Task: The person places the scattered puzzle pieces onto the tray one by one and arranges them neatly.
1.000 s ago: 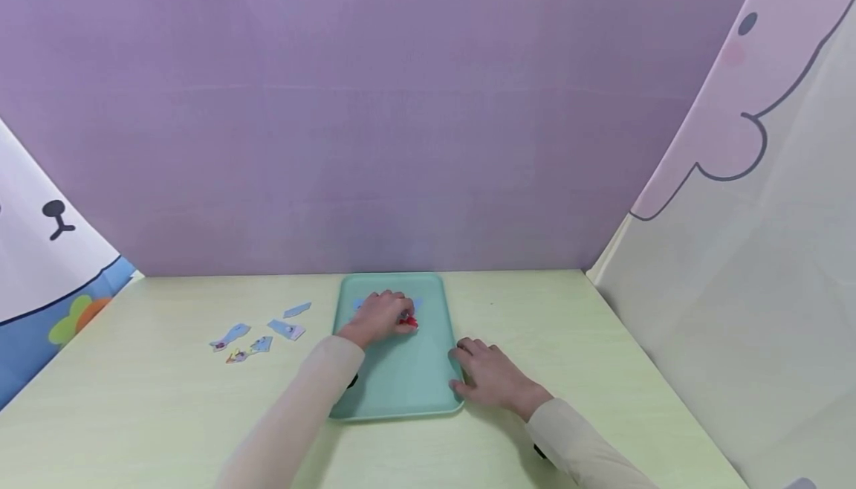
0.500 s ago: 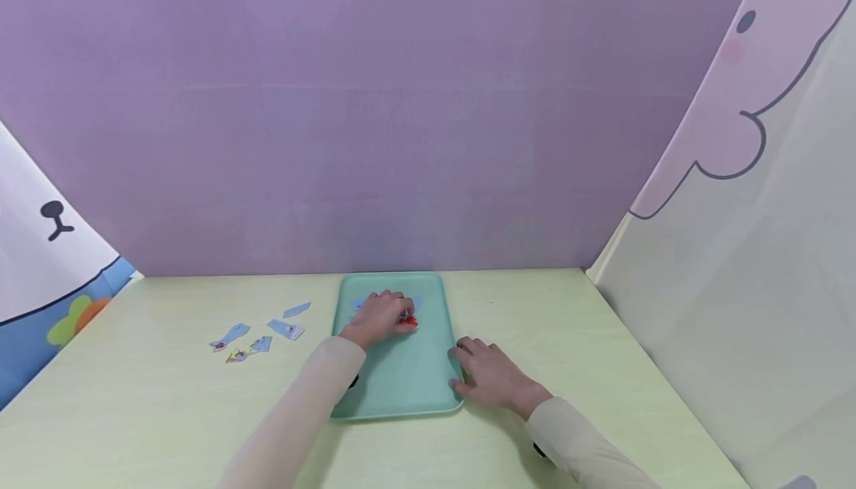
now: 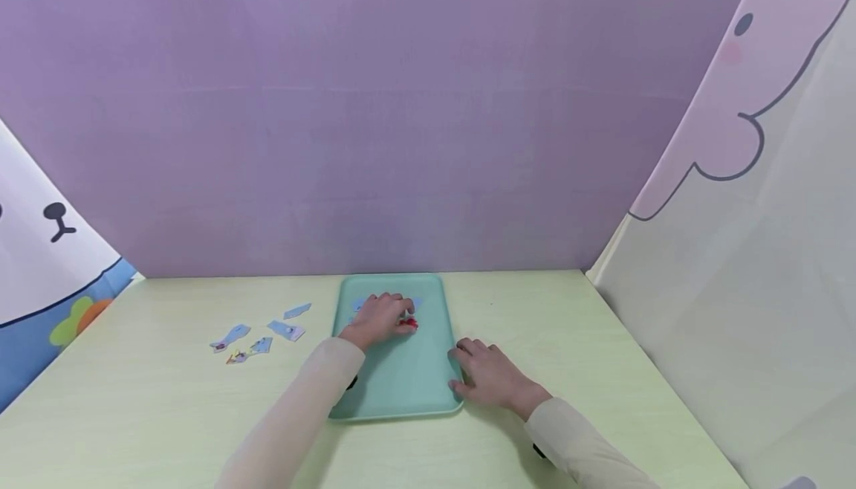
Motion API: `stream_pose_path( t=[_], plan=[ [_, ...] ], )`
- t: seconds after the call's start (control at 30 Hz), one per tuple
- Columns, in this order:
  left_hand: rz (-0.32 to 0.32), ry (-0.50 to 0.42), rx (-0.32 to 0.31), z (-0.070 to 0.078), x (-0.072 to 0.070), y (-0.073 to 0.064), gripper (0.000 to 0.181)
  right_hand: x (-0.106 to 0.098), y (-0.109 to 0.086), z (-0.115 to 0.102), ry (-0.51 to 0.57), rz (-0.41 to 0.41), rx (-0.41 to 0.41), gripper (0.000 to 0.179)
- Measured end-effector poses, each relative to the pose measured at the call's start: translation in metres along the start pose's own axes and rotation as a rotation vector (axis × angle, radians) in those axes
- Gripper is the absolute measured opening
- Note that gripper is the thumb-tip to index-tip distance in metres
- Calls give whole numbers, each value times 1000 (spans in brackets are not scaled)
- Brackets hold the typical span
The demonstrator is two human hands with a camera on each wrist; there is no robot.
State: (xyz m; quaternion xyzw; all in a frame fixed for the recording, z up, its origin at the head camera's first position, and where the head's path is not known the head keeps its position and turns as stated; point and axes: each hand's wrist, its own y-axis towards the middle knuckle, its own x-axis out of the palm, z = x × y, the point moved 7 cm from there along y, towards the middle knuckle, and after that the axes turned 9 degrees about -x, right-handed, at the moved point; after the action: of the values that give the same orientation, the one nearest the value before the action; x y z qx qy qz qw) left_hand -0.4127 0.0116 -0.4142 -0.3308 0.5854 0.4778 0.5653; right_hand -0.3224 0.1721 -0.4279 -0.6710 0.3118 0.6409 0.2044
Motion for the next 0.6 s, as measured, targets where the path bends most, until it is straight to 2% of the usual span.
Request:
stream_pose_path(
  t=[0.13, 0.37, 0.6],
  plan=[
    [-4, 30, 5, -1, -2, -1, 36, 1, 0, 0, -5, 1, -3, 48],
    [-25, 39, 26, -1, -9, -5, 26, 1, 0, 1, -21, 14, -17, 48],
    [-57, 55, 37, -4, -15, -13, 30, -1, 1, -1, -14, 20, -22, 47]
  ],
)
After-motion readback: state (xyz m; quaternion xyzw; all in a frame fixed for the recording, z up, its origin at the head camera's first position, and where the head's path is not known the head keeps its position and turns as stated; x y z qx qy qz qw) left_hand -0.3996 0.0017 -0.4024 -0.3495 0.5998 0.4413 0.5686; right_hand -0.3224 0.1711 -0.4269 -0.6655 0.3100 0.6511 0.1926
